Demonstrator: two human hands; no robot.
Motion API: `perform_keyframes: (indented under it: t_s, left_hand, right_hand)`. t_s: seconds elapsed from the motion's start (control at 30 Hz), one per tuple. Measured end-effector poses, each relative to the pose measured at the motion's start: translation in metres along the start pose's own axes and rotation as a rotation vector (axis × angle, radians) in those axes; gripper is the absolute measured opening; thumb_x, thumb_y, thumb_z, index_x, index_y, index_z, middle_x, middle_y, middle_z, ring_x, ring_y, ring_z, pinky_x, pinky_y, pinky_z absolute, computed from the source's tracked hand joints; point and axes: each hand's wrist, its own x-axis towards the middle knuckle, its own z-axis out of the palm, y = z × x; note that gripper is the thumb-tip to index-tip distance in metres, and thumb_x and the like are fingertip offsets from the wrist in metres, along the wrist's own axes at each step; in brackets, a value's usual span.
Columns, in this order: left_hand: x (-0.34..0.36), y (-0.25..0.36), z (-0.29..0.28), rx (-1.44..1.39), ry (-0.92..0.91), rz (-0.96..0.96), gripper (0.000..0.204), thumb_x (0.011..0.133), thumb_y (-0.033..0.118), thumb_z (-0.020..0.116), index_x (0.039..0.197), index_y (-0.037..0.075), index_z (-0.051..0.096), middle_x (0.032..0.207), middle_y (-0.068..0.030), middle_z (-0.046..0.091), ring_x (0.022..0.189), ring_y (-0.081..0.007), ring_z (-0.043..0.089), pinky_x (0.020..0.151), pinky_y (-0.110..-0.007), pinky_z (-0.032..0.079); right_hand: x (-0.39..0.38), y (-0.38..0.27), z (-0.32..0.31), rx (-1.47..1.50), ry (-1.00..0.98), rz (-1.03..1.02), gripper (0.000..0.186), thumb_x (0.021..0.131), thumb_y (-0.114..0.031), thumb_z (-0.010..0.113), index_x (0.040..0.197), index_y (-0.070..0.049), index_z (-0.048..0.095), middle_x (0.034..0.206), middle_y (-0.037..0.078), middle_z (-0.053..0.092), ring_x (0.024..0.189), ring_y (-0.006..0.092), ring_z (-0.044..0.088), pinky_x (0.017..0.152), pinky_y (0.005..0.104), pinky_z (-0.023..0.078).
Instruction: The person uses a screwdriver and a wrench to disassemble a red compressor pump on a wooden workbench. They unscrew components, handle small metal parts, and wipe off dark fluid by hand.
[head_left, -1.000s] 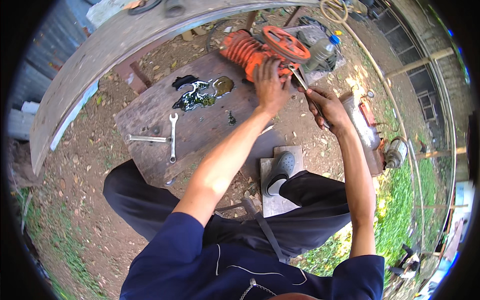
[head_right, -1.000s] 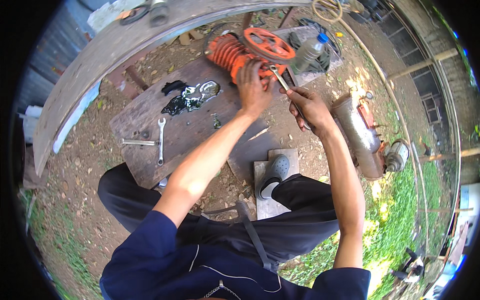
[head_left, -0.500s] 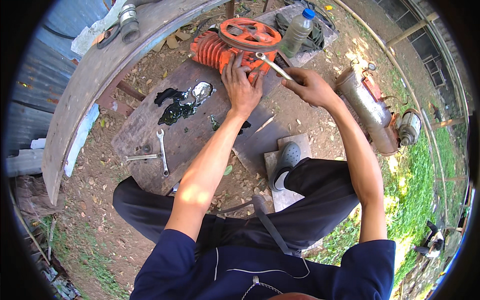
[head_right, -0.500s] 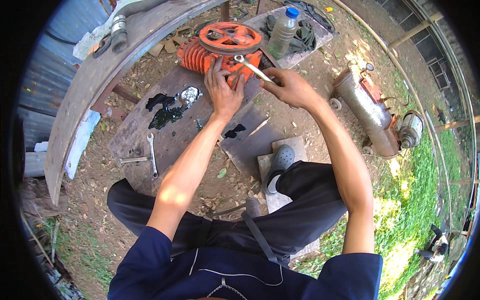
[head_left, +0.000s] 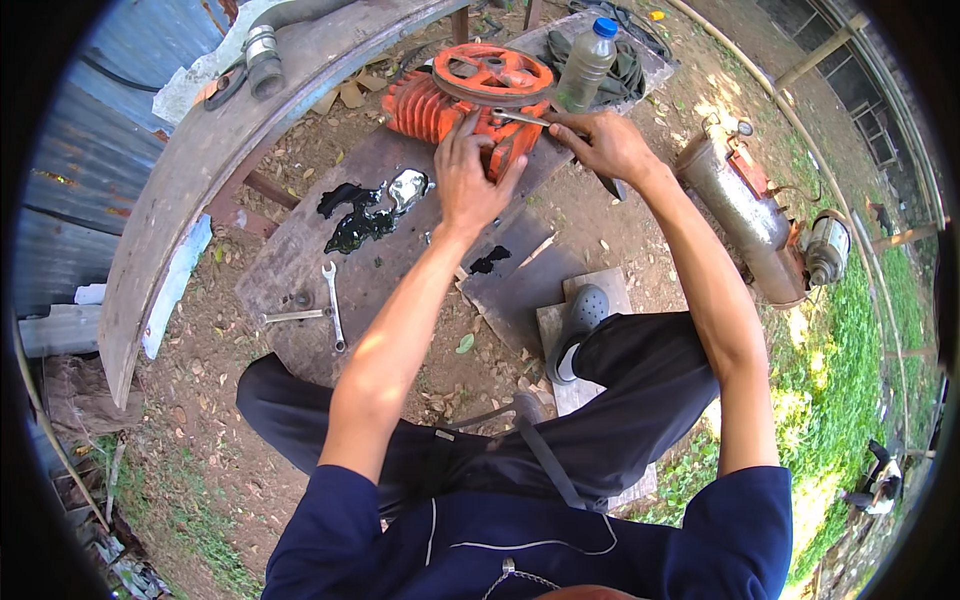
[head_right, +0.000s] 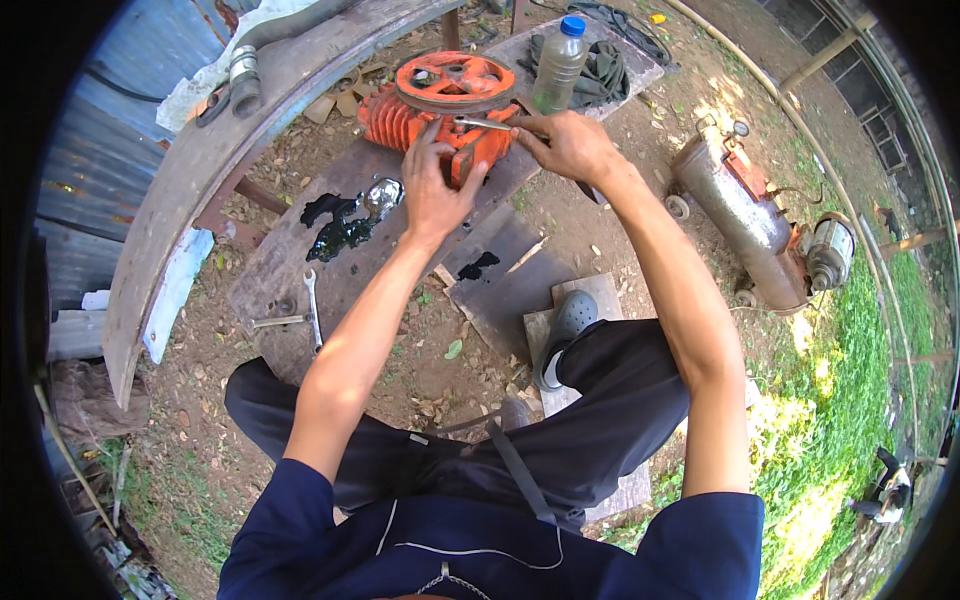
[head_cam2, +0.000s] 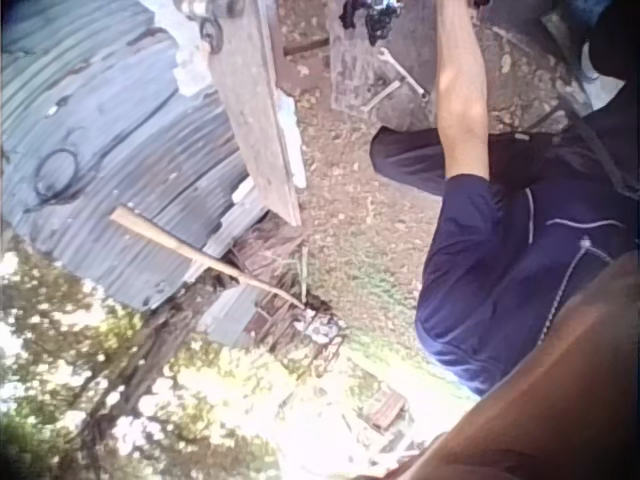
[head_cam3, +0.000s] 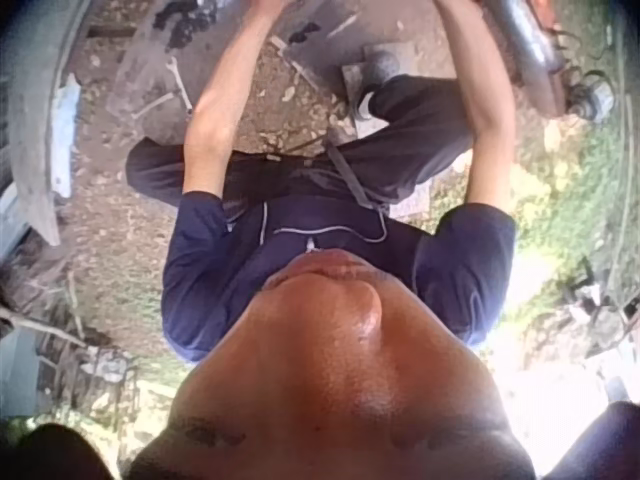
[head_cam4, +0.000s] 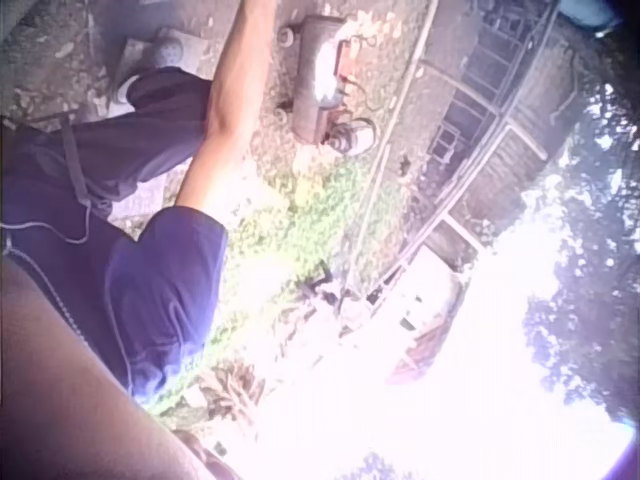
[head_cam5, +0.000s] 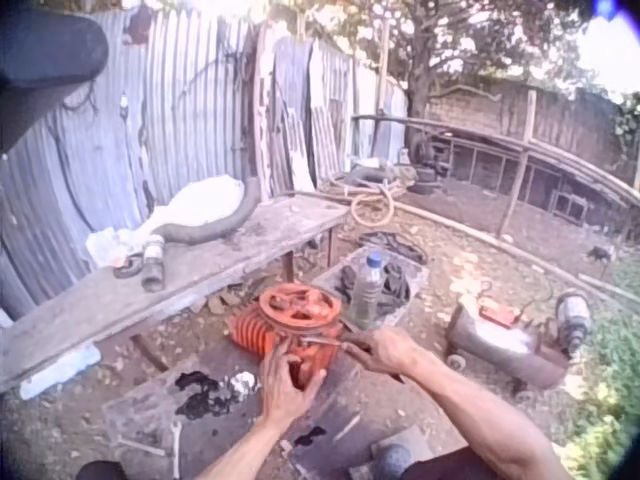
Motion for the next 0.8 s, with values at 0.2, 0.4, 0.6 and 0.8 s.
perform_keyframes:
  t_s: [0.2,0.4,0.6,0.8]
  left_hand:
    - [0.042,-0.052,-0.062,0.121,-0.082,0.1,0.087,0.075,0.057,0.075,0.133,0.001,0.042,0.141,-0.0241,0.043,0.131,-0.04,0.043,0.111,-0.048,0.034]
    - [0.09,-0.086,-0.086,0.214,-0.606,-0.224,0.12,0.057,0.079,0.072,0.151,0.018,0.029,0.147,-0.026,0.032,0.133,-0.0469,0.038,0.111,-0.053,0.035]
    - [0.075,-0.074,-0.059,0.305,-0.522,-0.227,0.118,0.06,0.082,0.068,0.15,0.017,0.03,0.151,-0.0277,0.025,0.141,-0.0516,0.018,0.115,-0.058,0.025]
    - [0.034,-0.011,-0.029,0.005,-0.258,-0.171,0.124,0.063,0.074,0.073,0.147,-0.003,0.025,0.151,-0.0315,0.022,0.143,-0.0472,0.016,0.117,-0.056,0.013]
  right_hand:
    - [0.005,0.013,0.013,-0.114,0.06,-0.112,0.033,0.097,-0.04,0.049,0.116,-0.019,0.067,0.079,0.017,0.068,0.074,0.0377,0.066,0.066,0.0497,0.052]
    - [0.002,0.01,0.026,-0.105,0.098,-0.082,0.034,0.099,-0.039,0.046,0.119,-0.017,0.063,0.074,0.018,0.067,0.07,0.0381,0.066,0.062,0.0498,0.052]
    - [-0.002,-0.004,0.023,-0.092,0.086,-0.009,0.035,0.1,-0.041,0.044,0.119,-0.018,0.063,0.072,0.017,0.067,0.068,0.0367,0.066,0.06,0.05,0.052]
    - [0.0,0.008,0.015,-0.213,0.115,-0.076,0.037,0.1,-0.043,0.044,0.122,-0.022,0.064,0.068,0.016,0.066,0.063,0.0365,0.065,0.056,0.0486,0.052]
